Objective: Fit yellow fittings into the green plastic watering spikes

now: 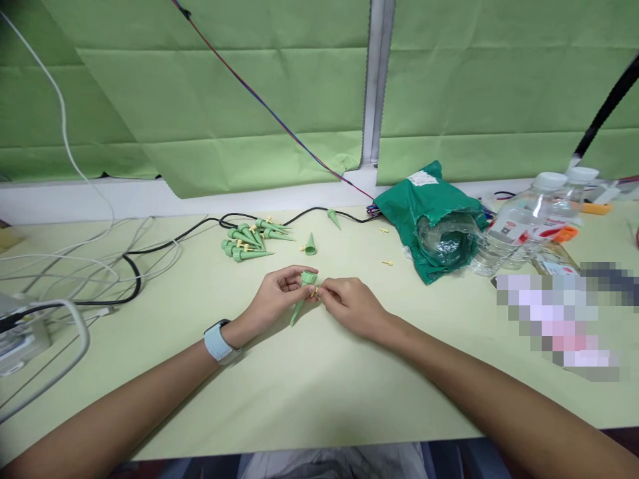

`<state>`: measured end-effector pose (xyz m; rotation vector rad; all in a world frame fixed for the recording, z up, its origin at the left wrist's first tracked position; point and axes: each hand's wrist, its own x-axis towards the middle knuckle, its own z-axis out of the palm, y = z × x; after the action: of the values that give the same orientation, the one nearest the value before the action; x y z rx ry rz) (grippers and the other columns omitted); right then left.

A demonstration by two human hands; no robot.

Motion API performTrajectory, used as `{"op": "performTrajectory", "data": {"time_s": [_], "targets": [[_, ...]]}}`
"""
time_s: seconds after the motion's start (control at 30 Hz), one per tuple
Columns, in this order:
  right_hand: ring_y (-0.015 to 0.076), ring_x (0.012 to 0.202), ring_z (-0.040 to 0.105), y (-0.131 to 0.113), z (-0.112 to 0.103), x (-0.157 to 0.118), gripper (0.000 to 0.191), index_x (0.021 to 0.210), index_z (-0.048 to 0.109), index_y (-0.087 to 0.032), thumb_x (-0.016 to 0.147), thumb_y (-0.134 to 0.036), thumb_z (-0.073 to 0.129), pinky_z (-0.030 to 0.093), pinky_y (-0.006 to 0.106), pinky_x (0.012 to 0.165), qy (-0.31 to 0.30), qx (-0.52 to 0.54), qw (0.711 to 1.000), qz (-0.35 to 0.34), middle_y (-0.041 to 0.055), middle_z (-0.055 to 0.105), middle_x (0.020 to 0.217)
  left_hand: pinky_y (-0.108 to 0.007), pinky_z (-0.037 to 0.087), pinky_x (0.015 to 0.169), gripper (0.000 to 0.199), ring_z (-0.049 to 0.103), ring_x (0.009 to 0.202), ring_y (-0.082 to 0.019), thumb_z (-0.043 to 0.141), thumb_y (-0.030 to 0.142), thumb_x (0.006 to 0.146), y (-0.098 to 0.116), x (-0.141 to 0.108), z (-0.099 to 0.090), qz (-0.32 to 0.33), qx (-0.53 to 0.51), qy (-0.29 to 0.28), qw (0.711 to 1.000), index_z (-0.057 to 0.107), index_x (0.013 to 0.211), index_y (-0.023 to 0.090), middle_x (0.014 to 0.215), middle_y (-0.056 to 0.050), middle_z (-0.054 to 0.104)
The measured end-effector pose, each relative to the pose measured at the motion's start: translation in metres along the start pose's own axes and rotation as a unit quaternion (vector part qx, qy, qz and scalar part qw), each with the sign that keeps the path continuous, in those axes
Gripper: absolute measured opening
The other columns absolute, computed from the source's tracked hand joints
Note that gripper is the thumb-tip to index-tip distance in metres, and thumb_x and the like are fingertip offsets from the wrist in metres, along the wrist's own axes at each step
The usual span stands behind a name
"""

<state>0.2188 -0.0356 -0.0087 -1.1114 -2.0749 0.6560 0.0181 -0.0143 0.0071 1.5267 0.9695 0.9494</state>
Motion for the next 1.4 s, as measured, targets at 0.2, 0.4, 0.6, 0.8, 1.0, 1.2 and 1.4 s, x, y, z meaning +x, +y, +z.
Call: {"op": "performTrajectory", "data": {"time_s": [0.2,0.4,0.6,0.8,1.0,1.2,1.4], "targets": [[0.0108,0.060,0.052,0.003,-0.001,0.001,0.014,0.097,0.067,-0.021,0.088,-0.032,0.070,0.039,0.024,0.061,0.067,0.008,0.997,-0.031,-0.0015,0.065,0.078,-0.024,0.054,0.066,0.036,0.059,0.066,-0.012,0.077,0.034,0.080,-0.003,0.002,-0.003,0.020,0.013,0.013,1.000,0.072,0.110,0.016,0.070,0.002,0.054],[0.0120,0.062,0.053,-0.001,-0.004,0.002,0.024,0.085,0.072,-0.020,0.099,-0.027,0.054,0.039,0.025,0.061,0.052,0.047,0.997,-0.030,0.0010,0.067,0.075,-0.029,0.058,0.075,0.039,0.065,0.072,-0.015,0.077,0.036,0.080,-0.002,0.000,-0.001,0.005,-0.010,0.005,1.000,0.070,0.113,0.016,0.074,0.000,0.062],[0.0125,0.060,0.049,0.002,-0.007,0.005,0.019,0.078,0.072,-0.018,0.091,-0.028,0.064,0.037,0.026,0.057,0.131,0.092,0.987,-0.024,0.0012,0.063,0.070,-0.030,0.058,0.076,0.038,0.069,0.072,-0.016,0.078,0.035,0.080,-0.001,0.000,0.001,0.006,-0.009,0.010,1.000,0.070,0.112,0.016,0.072,0.001,0.060],[0.0118,0.059,0.046,0.010,-0.006,0.005,0.040,0.070,0.068,-0.018,0.100,-0.037,0.050,0.033,0.027,0.058,0.010,0.061,0.998,0.029,-0.0011,0.058,0.063,-0.033,0.058,0.080,0.041,0.074,0.080,-0.021,0.075,0.036,0.083,-0.005,0.003,-0.004,0.003,-0.015,-0.001,1.000,0.067,0.117,0.016,0.079,-0.002,0.068],[0.0106,0.058,0.046,0.012,0.000,0.004,0.017,0.089,0.073,-0.019,0.089,-0.034,0.067,0.033,0.024,0.054,0.012,0.122,0.991,0.047,-0.0011,0.063,0.074,-0.031,0.058,0.078,0.039,0.071,0.076,-0.018,0.077,0.035,0.080,-0.004,0.003,-0.004,0.002,-0.008,0.012,1.000,0.070,0.113,0.017,0.073,0.000,0.065],[0.0105,0.055,0.047,0.008,0.003,0.004,0.024,0.084,0.071,-0.019,0.094,-0.037,0.059,0.036,0.024,0.053,0.030,0.130,0.990,0.044,-0.0003,0.062,0.071,-0.034,0.060,0.077,0.041,0.068,0.073,-0.017,0.078,0.037,0.078,0.001,0.001,-0.001,-0.005,-0.018,0.013,1.000,0.070,0.112,0.015,0.073,0.000,0.064],[0.0097,0.052,0.053,0.008,0.003,0.004,0.026,0.104,0.070,-0.021,0.093,-0.043,0.062,0.041,0.024,0.053,0.033,0.161,0.985,0.056,0.0012,0.070,0.085,-0.033,0.059,0.077,0.043,0.069,0.075,-0.018,0.079,0.039,0.077,-0.002,0.002,-0.002,0.002,-0.014,0.016,1.000,0.071,0.112,0.015,0.074,-0.002,0.066]]}}
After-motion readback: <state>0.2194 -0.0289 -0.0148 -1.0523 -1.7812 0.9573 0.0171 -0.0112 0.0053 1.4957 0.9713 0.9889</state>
